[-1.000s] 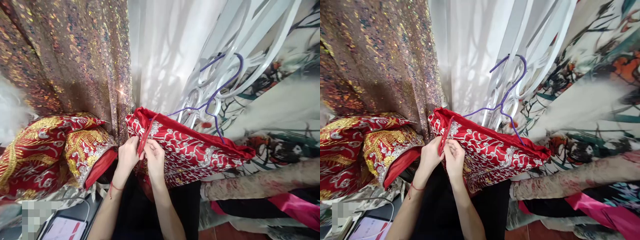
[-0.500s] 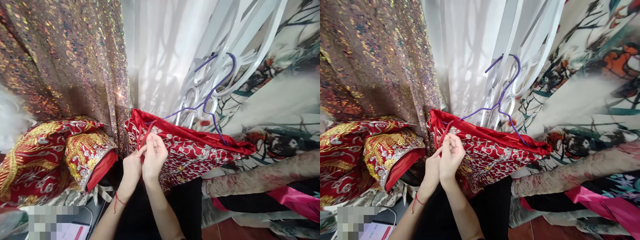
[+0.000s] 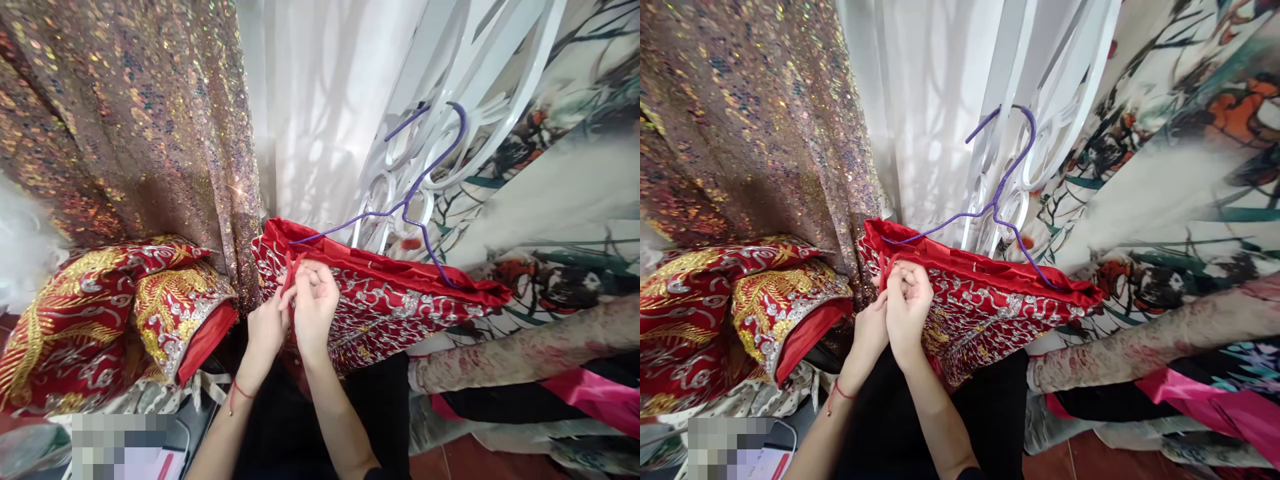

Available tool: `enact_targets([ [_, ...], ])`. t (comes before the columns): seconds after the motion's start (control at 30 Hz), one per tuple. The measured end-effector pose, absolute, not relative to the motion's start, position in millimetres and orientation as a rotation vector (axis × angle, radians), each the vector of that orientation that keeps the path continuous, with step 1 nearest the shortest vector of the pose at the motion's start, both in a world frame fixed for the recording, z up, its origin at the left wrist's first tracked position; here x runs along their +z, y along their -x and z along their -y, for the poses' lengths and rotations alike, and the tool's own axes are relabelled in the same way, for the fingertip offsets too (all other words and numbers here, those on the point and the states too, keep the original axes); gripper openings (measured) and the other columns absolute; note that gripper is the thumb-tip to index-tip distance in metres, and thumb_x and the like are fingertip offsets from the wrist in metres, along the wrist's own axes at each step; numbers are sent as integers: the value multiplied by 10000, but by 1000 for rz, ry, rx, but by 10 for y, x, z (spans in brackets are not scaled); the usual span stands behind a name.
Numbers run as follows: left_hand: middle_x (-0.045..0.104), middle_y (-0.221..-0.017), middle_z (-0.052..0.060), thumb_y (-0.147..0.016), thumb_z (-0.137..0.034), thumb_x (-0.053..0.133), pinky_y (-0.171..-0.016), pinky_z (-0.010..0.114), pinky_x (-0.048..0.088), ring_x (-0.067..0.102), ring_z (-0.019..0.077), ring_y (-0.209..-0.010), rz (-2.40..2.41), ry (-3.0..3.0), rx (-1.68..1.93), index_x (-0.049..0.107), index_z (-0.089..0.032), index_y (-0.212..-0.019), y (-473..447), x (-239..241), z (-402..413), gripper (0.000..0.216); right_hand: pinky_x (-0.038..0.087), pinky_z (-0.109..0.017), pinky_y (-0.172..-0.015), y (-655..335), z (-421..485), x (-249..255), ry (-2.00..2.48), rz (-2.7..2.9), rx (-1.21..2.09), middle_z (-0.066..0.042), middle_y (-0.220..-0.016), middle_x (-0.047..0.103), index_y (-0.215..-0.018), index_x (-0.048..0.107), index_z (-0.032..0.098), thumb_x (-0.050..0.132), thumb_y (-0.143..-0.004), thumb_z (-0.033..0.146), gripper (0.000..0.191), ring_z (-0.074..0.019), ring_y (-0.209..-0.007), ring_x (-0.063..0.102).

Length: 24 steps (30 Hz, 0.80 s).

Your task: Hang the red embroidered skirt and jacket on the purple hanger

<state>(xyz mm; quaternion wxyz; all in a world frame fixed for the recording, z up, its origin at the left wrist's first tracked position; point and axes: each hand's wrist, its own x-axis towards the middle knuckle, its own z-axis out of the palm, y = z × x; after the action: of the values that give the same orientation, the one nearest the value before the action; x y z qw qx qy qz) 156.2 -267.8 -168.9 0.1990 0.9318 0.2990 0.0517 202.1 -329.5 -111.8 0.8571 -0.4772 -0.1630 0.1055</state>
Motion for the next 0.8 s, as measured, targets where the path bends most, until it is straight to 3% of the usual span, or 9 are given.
enact_targets([
  [0.13,738,-1012,103,-983,-277,422,-776,291,494,698,214,-906,-723,-2312,590,673,-175,-998,-1520,-1636,2608,271,301,-150,-326,-2034,3450,-1214,1045,447,357,91,-548,564,-894,520,214,613,-905,588,385,-32,-322,393],
  [0.27,717,-967,70,-1027,-436,363,-836,273,510,636,158,-825,-484,-1861,880,691,-173,-1001,-1495,-1450,2664,421,295,-132,-333,-1985,3574,-1320,1092,504,382,86,-604,576,-977,543,211,613,-936,530,329,-20,-352,388],
  [0.37,674,-797,16,-982,-529,463,-589,221,480,512,107,-579,-399,-1648,765,708,-190,-1070,-1517,-1331,2713,427,344,-142,-345,-1949,3618,-1424,1112,515,422,73,-661,605,-969,531,218,603,-955,479,271,-33,-366,454],
  [0.47,648,-744,-4,-890,-537,628,-441,192,375,436,82,-505,-423,-1543,689,722,-198,-1055,-1544,-1313,2725,388,389,-155,-380,-1945,3677,-1513,1074,546,469,61,-726,632,-900,522,221,634,-941,432,243,-40,-384,515],
  [0.67,749,-925,45,-876,-491,666,-701,239,555,625,124,-674,-409,-1518,571,747,-193,-1002,-1483,-1536,2762,333,502,-219,-559,-1992,3903,-1648,1081,684,485,10,-861,632,-885,672,210,619,-952,396,205,-66,-531,602],
  [0.8,769,-987,86,-857,-579,652,-758,295,584,689,178,-756,-477,-1441,595,744,-176,-1011,-1483,-1763,2852,441,534,-262,-654,-2018,3959,-1749,1190,725,442,-13,-896,596,-907,763,215,601,-963,397,250,-84,-608,597],
])
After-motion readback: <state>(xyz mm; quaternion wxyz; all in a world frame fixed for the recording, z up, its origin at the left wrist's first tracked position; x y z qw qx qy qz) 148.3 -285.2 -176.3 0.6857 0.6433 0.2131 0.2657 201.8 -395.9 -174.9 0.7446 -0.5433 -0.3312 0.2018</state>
